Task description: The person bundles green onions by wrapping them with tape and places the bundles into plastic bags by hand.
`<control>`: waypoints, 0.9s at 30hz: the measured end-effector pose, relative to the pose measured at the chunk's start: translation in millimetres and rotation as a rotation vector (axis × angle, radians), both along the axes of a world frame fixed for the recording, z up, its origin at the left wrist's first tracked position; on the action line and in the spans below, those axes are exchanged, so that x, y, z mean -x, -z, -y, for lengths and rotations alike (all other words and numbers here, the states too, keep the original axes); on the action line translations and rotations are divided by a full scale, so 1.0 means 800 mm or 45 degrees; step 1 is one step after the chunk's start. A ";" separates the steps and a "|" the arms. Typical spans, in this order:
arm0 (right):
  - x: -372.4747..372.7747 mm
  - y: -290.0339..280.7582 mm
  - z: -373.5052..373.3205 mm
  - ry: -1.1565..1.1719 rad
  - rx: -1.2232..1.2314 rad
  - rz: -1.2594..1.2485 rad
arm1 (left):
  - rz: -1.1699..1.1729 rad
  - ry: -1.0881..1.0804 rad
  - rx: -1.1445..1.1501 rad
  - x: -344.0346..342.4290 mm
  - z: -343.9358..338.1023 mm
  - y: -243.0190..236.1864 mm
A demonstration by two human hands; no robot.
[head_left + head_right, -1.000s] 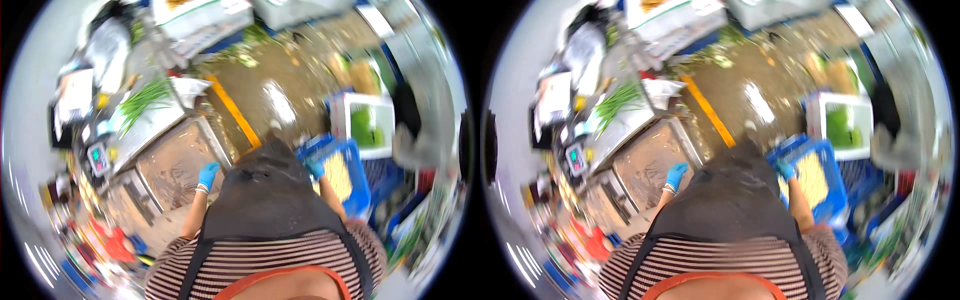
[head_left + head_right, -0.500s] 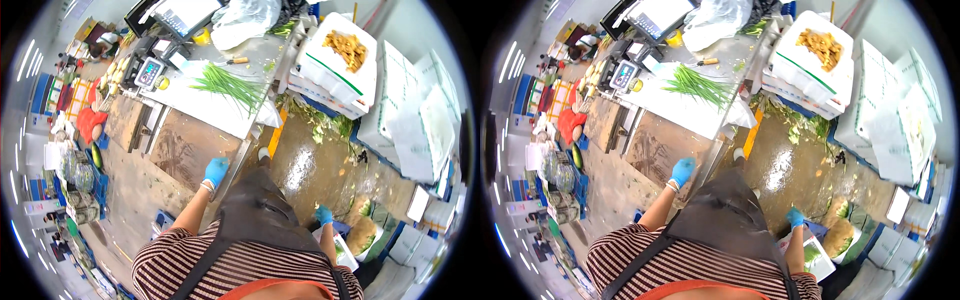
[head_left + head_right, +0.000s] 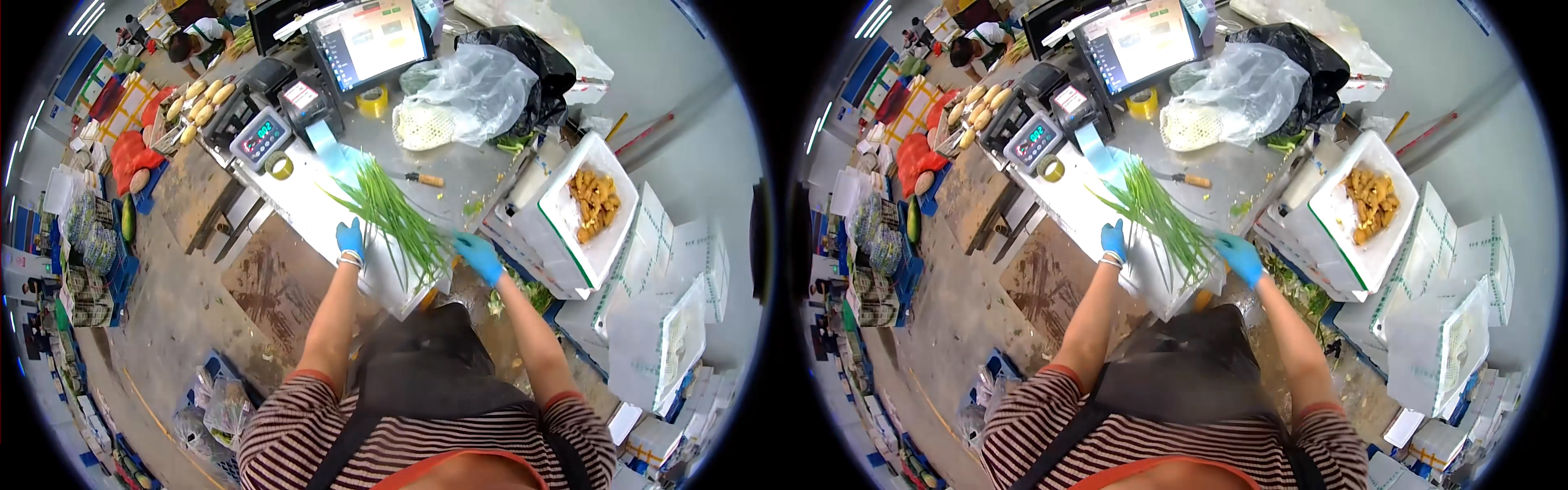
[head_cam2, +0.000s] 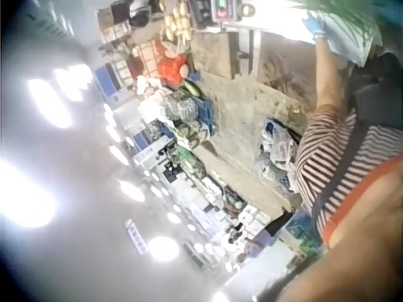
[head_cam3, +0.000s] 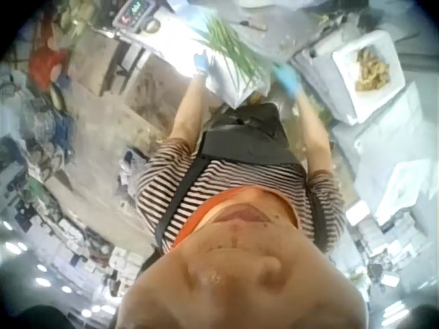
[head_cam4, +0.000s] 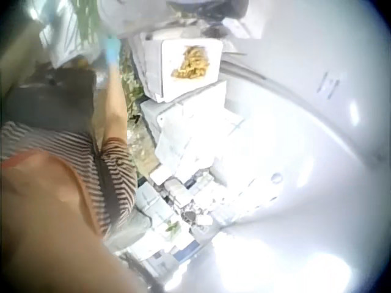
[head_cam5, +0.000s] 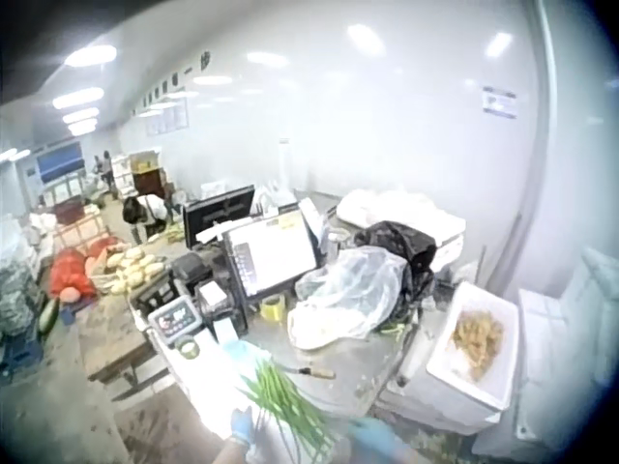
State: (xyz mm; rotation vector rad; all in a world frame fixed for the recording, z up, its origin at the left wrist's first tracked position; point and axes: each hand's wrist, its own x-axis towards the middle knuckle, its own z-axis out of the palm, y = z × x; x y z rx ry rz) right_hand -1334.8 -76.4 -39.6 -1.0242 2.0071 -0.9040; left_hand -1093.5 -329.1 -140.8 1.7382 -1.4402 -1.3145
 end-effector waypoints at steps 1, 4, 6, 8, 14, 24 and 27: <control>0.011 0.003 0.040 -0.080 -0.032 -0.052 | 0.019 0.019 -0.178 0.026 -0.008 -0.014; 0.007 0.015 0.160 -0.133 -0.010 -0.001 | 0.019 -0.067 -0.067 0.053 -0.026 0.019; -0.003 0.044 0.210 -0.091 -0.041 -0.277 | -0.305 -0.121 -0.280 0.074 -0.043 0.011; -0.040 0.048 0.243 -0.262 -0.097 -0.474 | -0.506 -0.184 -0.348 0.066 -0.053 0.015; -0.126 0.089 0.217 -0.740 0.032 -0.496 | -0.769 -0.274 -0.609 0.047 -0.049 -0.029; 0.020 0.044 0.206 -0.984 0.004 0.055 | 0.482 -0.429 -0.188 0.132 -0.041 -0.038; 0.077 0.052 0.150 -0.713 -0.143 0.006 | 0.832 -0.285 -0.005 0.128 -0.050 -0.040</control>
